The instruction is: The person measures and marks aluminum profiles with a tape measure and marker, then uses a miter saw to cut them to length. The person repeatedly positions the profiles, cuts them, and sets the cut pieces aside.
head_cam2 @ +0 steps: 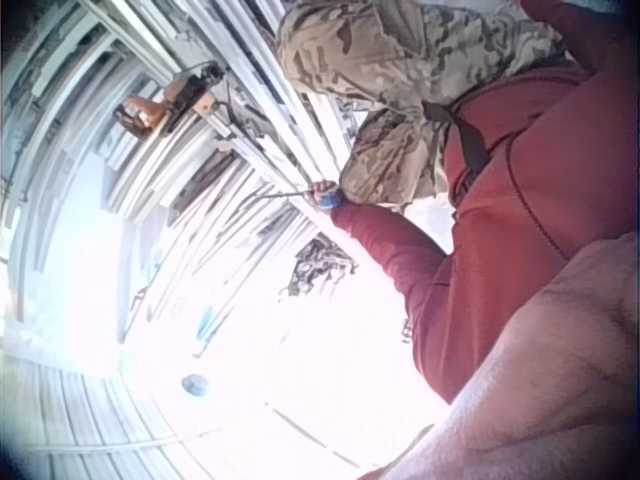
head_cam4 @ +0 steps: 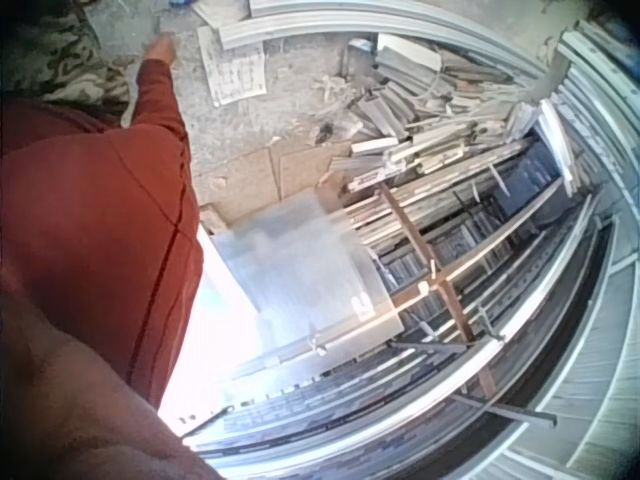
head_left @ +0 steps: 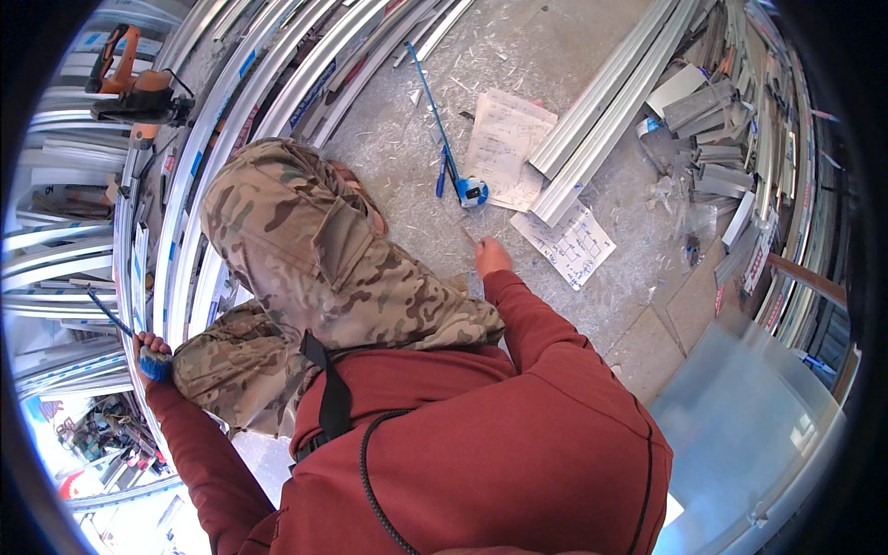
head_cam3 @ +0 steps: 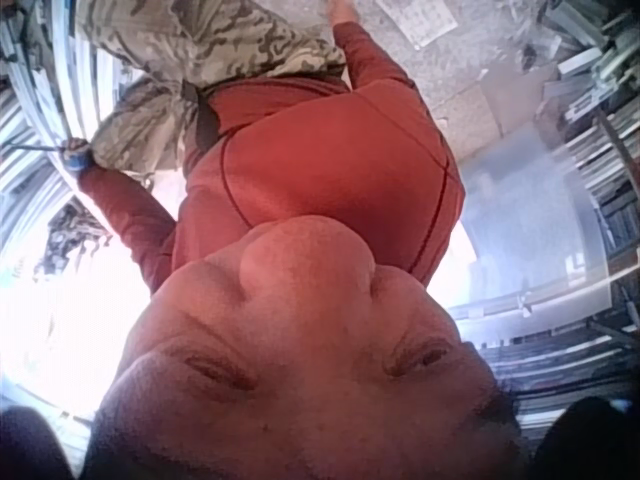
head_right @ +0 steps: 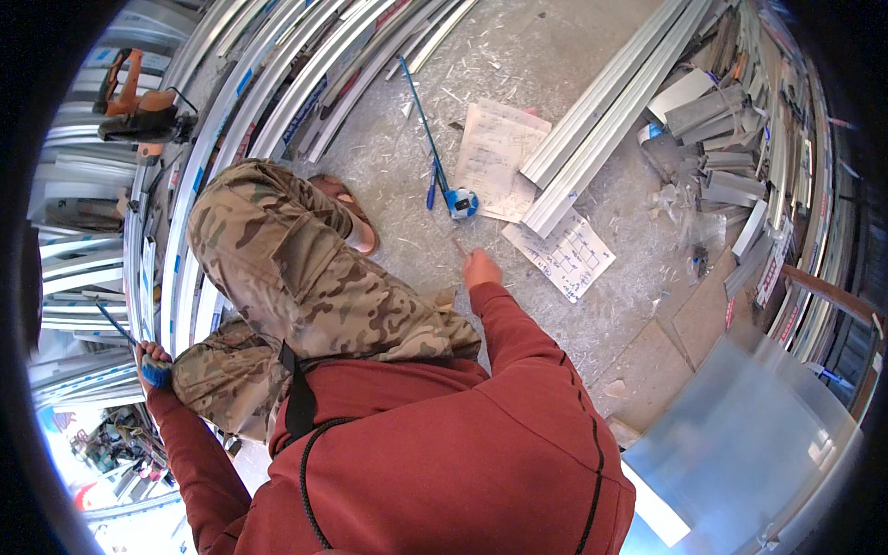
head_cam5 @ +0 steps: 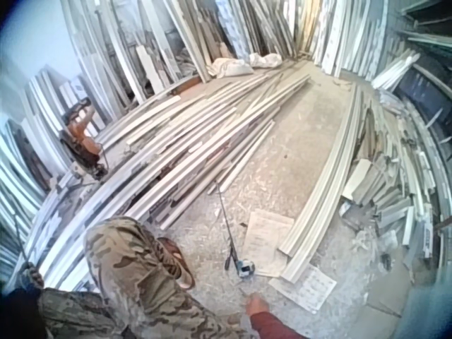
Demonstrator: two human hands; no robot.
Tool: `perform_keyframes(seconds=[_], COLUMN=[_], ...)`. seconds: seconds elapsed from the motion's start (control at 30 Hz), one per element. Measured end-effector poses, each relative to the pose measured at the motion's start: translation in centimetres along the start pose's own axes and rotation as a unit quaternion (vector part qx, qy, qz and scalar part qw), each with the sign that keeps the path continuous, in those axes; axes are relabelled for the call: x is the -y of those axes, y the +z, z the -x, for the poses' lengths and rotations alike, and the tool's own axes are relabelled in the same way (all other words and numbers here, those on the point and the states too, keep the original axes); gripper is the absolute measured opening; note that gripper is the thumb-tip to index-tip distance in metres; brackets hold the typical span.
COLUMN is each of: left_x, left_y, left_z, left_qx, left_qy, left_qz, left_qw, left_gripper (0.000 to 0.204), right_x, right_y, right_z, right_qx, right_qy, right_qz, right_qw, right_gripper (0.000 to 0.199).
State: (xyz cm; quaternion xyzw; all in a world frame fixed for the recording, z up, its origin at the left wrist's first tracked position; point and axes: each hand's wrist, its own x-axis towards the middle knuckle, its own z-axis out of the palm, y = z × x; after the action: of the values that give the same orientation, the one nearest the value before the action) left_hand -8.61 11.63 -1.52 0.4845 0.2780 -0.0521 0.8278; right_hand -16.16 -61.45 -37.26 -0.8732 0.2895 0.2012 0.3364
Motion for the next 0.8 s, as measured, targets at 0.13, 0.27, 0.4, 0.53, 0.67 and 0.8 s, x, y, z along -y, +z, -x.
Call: perform_keyframes(seconds=[0.13,0.27,0.4,0.53,0.67,0.8], left_x=[0.3,0.4,0.4,0.7,0.7,0.8], left_y=[0.7,0.8,0.5,0.7,0.0,-0.2], left_z=[0.2,0.0,0.1,0.2,0.1,-0.1], left_qx=[-0.014,0.004,-0.003,0.002,0.019,0.020], left_qy=[0.003,-0.006,0.008,0.010,0.003,0.005], left_qz=[0.000,0.016,-0.002,0.003,0.031,0.030], left_qw=[1.000,1.000,1.000,1.000,0.999,0.999], left_gripper=[0.025,0.024,0.026,0.026,0.026,0.026], right_x=[-0.2,-0.4,0.1,-0.2,-0.6,-1.4], right_y=[-0.2,-0.1,-1.1,-1.3,-0.7,-0.4], right_z=[0.2,0.0,0.6,0.3,0.0,-0.4], right_qx=[-0.016,-0.049,-0.025,-0.016,0.015,0.016], right_qy=[-0.049,-0.052,-0.070,-0.029,-0.028,-0.003], right_qz=[0.013,0.017,0.039,0.020,0.096,0.087], right_qw=[0.999,0.997,0.996,0.999,0.995,0.996], right_gripper=[0.015,0.013,0.013,0.018,0.025,0.029])
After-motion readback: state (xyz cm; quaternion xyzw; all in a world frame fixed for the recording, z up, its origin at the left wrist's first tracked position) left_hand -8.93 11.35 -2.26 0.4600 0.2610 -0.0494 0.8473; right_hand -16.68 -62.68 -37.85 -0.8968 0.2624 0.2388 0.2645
